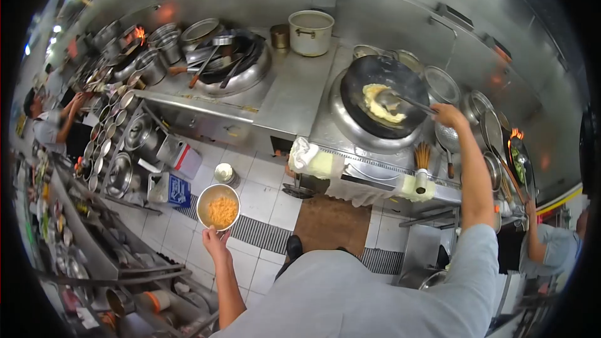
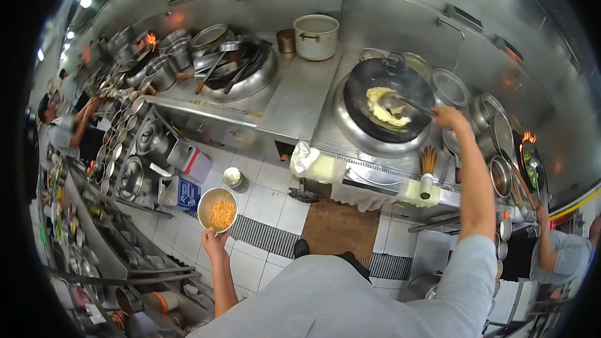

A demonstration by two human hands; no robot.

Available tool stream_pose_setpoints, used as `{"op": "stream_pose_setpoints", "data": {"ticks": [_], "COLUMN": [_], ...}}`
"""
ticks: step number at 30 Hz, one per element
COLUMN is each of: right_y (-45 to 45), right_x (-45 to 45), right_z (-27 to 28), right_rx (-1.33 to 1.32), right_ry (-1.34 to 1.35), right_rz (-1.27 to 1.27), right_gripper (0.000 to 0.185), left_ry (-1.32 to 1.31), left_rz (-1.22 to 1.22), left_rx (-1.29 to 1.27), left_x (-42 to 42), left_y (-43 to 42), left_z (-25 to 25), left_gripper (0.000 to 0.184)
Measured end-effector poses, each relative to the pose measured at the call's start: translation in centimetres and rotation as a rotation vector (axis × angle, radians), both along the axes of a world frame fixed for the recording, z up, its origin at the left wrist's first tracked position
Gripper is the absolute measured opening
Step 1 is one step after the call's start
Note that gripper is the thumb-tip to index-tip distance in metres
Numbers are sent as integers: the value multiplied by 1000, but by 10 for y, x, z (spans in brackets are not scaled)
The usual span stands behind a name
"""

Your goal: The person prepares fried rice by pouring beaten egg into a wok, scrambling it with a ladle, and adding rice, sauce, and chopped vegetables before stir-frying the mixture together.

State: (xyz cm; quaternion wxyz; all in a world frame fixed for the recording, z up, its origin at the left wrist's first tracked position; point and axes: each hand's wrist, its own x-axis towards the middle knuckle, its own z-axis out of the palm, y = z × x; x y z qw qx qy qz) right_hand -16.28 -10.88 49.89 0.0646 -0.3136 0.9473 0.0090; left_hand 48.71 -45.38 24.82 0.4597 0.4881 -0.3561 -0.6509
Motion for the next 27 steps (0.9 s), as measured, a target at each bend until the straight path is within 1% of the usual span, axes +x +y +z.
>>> {"op": "stream_pose_setpoints", "data": {"ticks": [2,3,4,5,6,7,8,10,11,12,13,14,15,16,17,18,20,22,23,24,25,26,27], "right_y": [-3,-2,0,0,0,3,13,35,42,47,54,59,58,58,54,47,53,72,81,92,99,98,93], "right_x": [-29,-41,-46,-36,-18,-3,6,31,29,21,11,-8,-36,-59,-58,-46,-23,-8,-1,10,12,2,-16], "right_z": [-49,-89,-113,-108,-102,-90,-77,-32,-25,-17,-13,-33,-70,-94,-104,-113,-94,-69,-44,-17,-6,-10,-19], "right_rx": [-112,-124,-144,-154,-78,-3,48,132,128,132,131,117,-22,-157,-146,-140,-129,29,33,104,171,169,94], "right_ry": [-84,46,178,182,232,276,333,252,232,180,135,134,123,117,133,146,117,149,144,135,126,121,98], "right_rz": [-106,-121,-130,-130,-187,-245,-195,-102,-106,-14,75,62,69,83,-49,-181,-219,-222,-214,-120,-29,-28,34], "right_gripper": [51,46,41,41,37,34,30,31,31,34,36,36,40,45,47,49,51,54,54,54,55,55,54], "left_ry": [-6,-18,-27,-33,-39,-84,-135,-160,-172,-178,-170,-170,-114,-54,51,64,115,103,64,22,14,10,6], "left_rz": [2,-25,-48,-37,-41,-14,11,17,-1,-21,-45,-55,-80,-98,-118,-115,-156,-136,-137,-138,-134,-135,-138], "left_rx": [33,-4,-47,-133,-146,-213,-277,-280,-255,-235,-245,-260,-193,-122,-108,-119,-23,-15,-38,-59,-56,-67,-78], "left_x": [-8,-10,-14,-19,-19,-16,-12,-12,-14,-18,-25,-32,-48,-63,-74,-80,-86,-91,-91,-91,-96,-105,-114], "left_y": [-1,2,5,14,17,19,20,31,36,39,40,41,48,55,60,65,70,82,91,100,108,112,117], "left_z": [-5,-2,5,18,17,12,11,18,22,25,26,28,39,47,52,54,59,66,69,70,71,75,79], "left_gripper": [17,17,17,17,17,17,17,18,18,18,16,16,16,16,18,18,19,20,19,19,19,17,15]}}
